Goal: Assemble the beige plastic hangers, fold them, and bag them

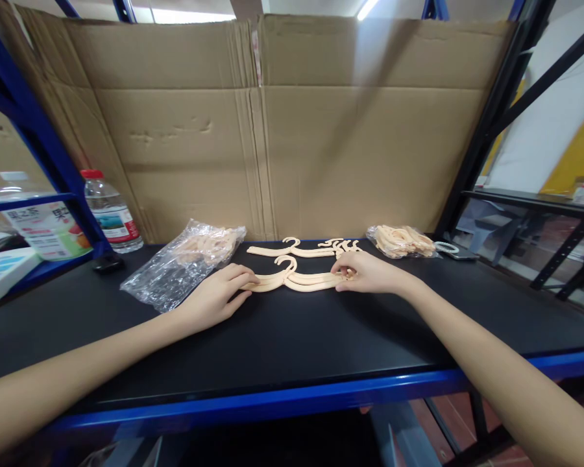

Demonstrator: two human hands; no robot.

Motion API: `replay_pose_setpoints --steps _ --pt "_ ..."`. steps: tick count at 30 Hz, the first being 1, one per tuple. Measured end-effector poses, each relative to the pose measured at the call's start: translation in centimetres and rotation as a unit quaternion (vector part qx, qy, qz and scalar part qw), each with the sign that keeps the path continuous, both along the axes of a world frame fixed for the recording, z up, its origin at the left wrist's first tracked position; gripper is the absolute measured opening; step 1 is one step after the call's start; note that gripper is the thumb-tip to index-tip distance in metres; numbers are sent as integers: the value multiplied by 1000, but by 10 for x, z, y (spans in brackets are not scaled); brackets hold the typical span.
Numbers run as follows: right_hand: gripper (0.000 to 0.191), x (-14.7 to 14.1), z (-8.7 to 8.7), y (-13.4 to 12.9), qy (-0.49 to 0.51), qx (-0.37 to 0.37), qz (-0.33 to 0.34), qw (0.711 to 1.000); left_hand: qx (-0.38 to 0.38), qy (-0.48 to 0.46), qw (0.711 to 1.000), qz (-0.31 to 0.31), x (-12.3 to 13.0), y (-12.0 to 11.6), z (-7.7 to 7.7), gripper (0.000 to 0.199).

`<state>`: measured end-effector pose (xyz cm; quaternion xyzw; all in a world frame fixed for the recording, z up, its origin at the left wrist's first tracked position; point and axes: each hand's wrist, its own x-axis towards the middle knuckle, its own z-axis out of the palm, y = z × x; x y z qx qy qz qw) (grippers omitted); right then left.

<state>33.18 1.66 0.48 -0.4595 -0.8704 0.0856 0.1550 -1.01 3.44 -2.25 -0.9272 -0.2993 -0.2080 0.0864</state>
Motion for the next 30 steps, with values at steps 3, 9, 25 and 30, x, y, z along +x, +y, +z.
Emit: replay_pose_setpoints --steps 3,9,25,30 --pt "35 -3 -1 0 -18 -11 5 1000 -12 -3 1000 4 -1 3 -2 24" --pt "42 4 -4 4 -16 -18 -12 1000 -44 -5 999 21 -2 8 -6 30" --pt "40 8 -9 11 42 -16 0 999 -42 -61 997 6 -4 15 -11 29" --pt "41 18 -2 13 128 82 -81 985 -39 -78 996 5 -3 10 -8 28"
